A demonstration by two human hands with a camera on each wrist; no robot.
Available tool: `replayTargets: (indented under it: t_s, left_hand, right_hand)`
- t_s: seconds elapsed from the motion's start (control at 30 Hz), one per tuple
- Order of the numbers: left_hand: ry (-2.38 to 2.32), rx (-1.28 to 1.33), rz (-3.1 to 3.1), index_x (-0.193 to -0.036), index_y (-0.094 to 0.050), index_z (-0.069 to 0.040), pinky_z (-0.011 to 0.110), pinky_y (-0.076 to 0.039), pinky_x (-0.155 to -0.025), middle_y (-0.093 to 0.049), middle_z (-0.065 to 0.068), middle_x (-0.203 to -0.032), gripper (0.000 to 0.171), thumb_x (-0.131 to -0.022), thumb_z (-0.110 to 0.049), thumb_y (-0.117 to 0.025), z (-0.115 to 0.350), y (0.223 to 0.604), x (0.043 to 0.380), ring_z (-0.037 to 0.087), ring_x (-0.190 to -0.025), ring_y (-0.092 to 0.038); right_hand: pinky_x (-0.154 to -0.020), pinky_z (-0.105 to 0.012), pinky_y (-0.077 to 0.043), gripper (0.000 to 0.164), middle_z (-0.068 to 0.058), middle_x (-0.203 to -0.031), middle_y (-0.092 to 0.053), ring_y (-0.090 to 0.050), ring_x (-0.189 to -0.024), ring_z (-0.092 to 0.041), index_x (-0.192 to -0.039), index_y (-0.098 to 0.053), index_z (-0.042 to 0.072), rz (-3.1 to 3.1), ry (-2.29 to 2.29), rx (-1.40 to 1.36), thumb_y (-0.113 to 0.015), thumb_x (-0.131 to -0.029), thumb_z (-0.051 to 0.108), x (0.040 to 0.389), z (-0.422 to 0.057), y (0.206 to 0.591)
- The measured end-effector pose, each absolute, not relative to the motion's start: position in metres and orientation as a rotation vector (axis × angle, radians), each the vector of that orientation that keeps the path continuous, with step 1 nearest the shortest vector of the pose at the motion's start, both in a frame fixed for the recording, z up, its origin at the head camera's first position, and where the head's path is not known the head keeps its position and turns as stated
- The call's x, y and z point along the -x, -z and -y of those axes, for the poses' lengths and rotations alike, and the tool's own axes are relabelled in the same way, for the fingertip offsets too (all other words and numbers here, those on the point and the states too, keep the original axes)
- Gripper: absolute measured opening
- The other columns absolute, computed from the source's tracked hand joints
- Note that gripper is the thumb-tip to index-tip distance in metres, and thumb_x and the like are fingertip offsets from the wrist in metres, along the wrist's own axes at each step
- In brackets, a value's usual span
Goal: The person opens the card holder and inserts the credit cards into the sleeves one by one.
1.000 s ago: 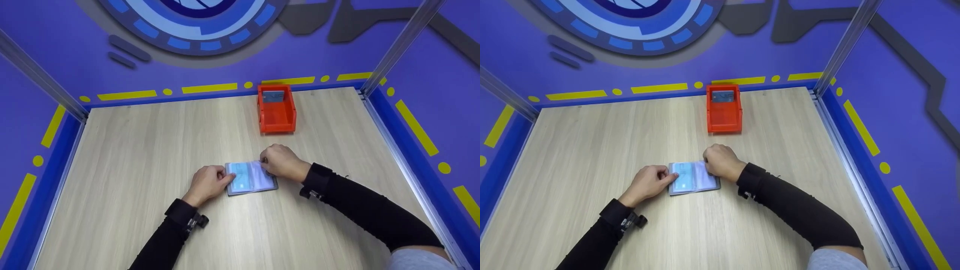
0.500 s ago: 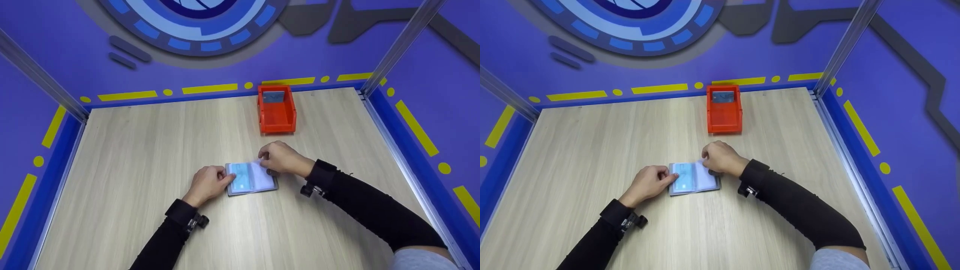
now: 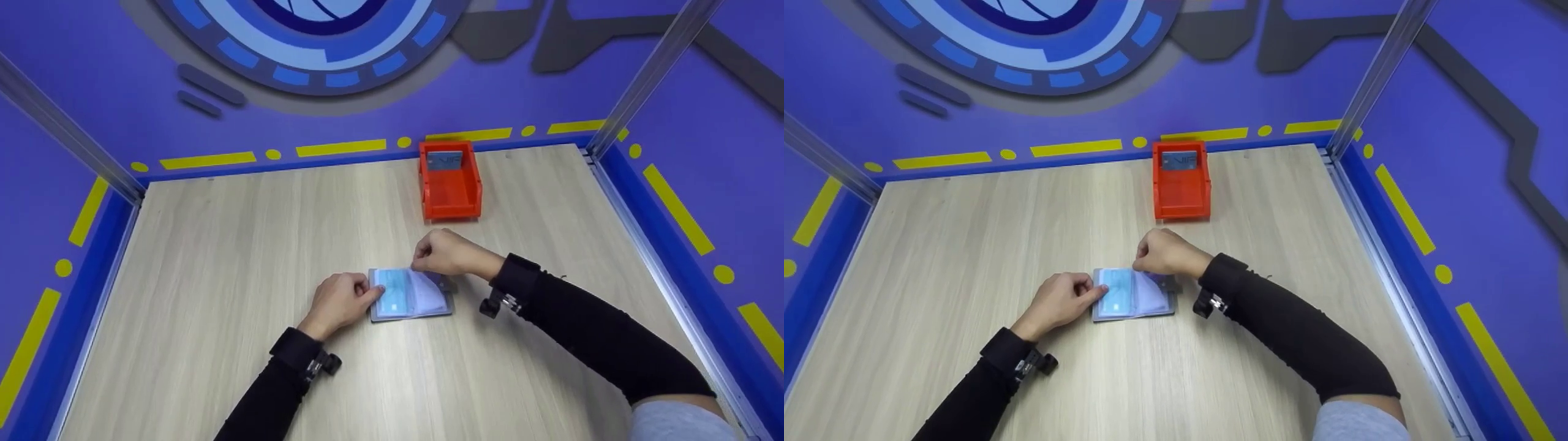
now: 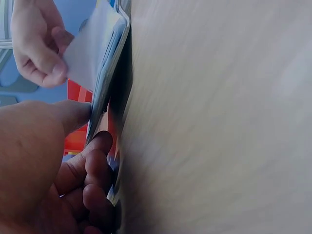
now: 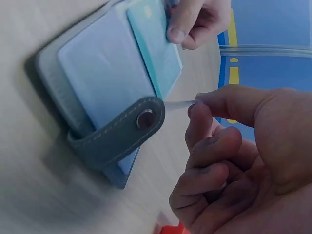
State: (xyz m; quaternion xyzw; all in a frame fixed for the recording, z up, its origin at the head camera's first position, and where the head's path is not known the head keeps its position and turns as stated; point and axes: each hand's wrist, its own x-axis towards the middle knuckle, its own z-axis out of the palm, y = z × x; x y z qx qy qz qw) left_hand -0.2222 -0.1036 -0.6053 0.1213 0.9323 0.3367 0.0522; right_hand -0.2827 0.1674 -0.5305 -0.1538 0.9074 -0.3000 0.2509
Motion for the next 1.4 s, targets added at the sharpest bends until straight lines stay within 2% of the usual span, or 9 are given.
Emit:
replayTargets:
  t_s: [0.23, 0.43, 0.63, 0.93, 1.13, 1.4]
  left_hand:
    - [-1.037, -0.372, -2.83, -0.069, -0.061, -0.025, 0.029, -0.033, -0.06, -0.047, -0.015, -0.062, 0.042, -0.099, -0.05, -0.079, 0.103, 0.606, 0.22, 0.007, -0.059, -0.045]
    - [-1.03, -0.382, -2.832, -0.069, -0.06, -0.026, 0.029, -0.033, -0.06, -0.047, -0.015, -0.062, 0.042, -0.099, -0.049, -0.078, 0.104, 0.606, 0.22, 0.007, -0.06, -0.045]
    - [-1.04, -0.394, -2.832, -0.069, -0.061, -0.026, 0.029, -0.034, -0.059, -0.049, -0.016, -0.062, 0.041, -0.099, -0.048, -0.078, 0.104, 0.607, 0.22, 0.007, -0.059, -0.046]
    - [-1.019, -0.402, -2.853, -0.067, -0.057, -0.026, 0.029, -0.032, -0.057, -0.044, -0.016, -0.06, 0.046, -0.104, -0.05, -0.071, 0.104, 0.605, 0.222, 0.007, -0.057, -0.044]
    - [-1.012, -0.417, -2.856, -0.068, -0.059, -0.025, 0.028, -0.031, -0.058, -0.045, -0.016, -0.061, 0.048, -0.099, -0.056, -0.077, 0.105, 0.604, 0.222, 0.006, -0.058, -0.044]
    - [-1.003, -0.402, -2.859, -0.068, -0.061, -0.026, 0.029, -0.033, -0.059, -0.047, -0.015, -0.061, 0.044, -0.098, -0.052, -0.079, 0.105, 0.604, 0.222, 0.007, -0.059, -0.046]
  right_hand:
    - [-0.073, -0.031, -0.047, 0.018, 0.003, -0.087, -0.076, -0.059, -0.082, -0.017, -0.102, -0.086, 0.013, -2.4, 0.927, 0.364, -0.076, -0.1, 0.028, 0.288, -0.152, 0.536]
    - [-0.068, -0.027, -0.042, 0.013, 0.006, -0.08, -0.077, -0.058, -0.076, -0.011, -0.092, -0.087, 0.014, -2.423, 0.979, 0.342, -0.078, -0.096, 0.023, 0.288, -0.133, 0.543]
    - [-0.065, -0.024, -0.04, 0.016, 0.0, -0.08, -0.082, -0.06, -0.072, -0.009, -0.087, -0.088, 0.017, -2.456, 0.945, 0.34, -0.078, -0.097, 0.024, 0.286, -0.121, 0.553]
    - [-0.074, -0.026, -0.046, 0.016, 0.002, -0.081, -0.082, -0.062, -0.077, -0.01, -0.09, -0.089, 0.017, -2.494, 0.875, 0.423, -0.074, -0.096, 0.019, 0.283, -0.116, 0.553]
    - [-0.079, -0.028, -0.048, 0.008, 0.007, -0.083, -0.08, -0.062, -0.082, -0.011, -0.091, -0.088, 0.018, -2.537, 0.842, 0.516, -0.08, -0.094, 0.02, 0.282, -0.114, 0.555]
    - [-0.08, -0.027, -0.049, 0.014, 0.004, -0.094, -0.082, -0.063, -0.084, -0.01, -0.098, -0.089, 0.015, -2.564, 0.843, 0.568, -0.078, -0.1, 0.024, 0.284, -0.115, 0.554]
